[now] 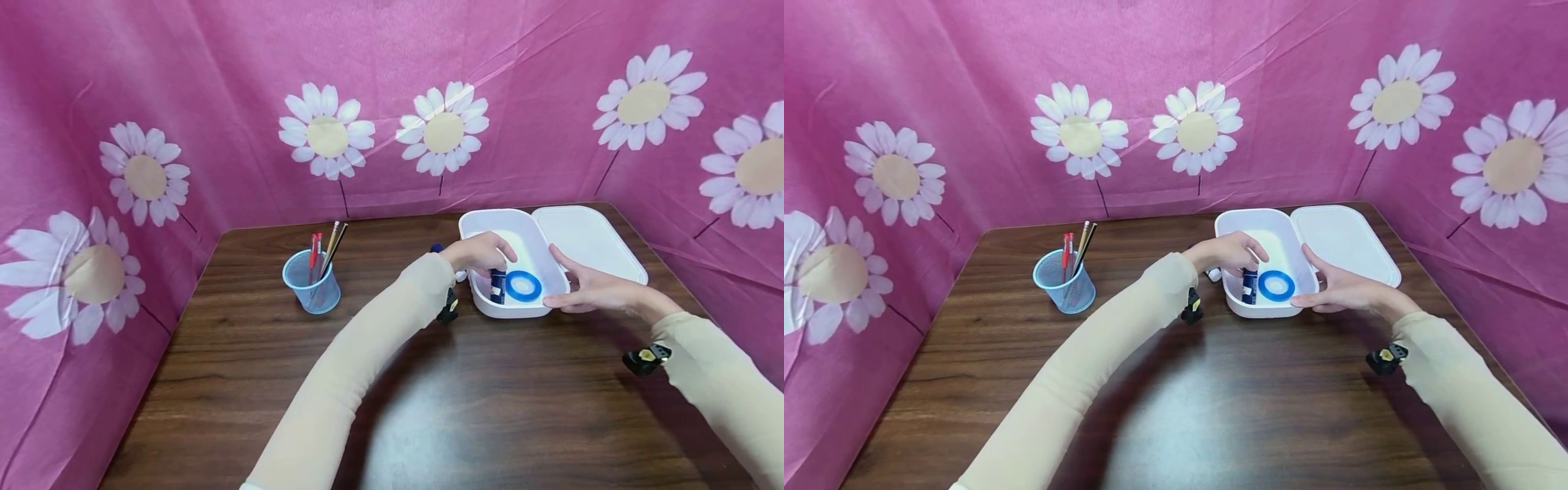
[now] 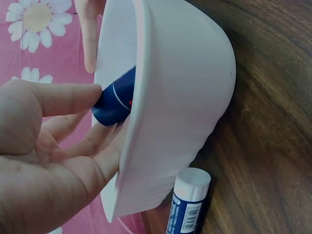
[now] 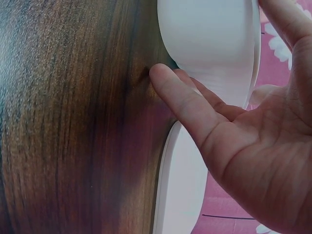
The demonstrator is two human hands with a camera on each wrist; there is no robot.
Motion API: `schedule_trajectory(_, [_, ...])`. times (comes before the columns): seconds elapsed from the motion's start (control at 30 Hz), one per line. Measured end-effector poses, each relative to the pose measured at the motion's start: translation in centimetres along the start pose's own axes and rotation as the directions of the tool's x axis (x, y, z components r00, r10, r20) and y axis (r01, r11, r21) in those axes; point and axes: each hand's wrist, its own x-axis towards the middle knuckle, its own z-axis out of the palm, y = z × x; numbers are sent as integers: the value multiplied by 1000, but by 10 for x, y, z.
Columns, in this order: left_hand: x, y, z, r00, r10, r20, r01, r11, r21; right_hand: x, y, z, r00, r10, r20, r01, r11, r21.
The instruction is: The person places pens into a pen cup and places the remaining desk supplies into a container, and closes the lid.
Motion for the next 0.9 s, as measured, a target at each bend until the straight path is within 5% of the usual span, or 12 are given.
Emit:
schedule_trajectory(0.47, [17,10,6,975,-169,-142,163,985,-55,-2,-1,-1,1000,1,-23,-2,998,-63])
schedule_trajectory(0.63, [23,11,9,973,-208,-97,205,978,-34,-1,1,-1,1000,-6,-23,4,999,-53])
schedule_trajectory(0.9, [25,21,11,952,-304,-38,307,942,134,0,0,-1,1000,-10,-17,9,999,-43])
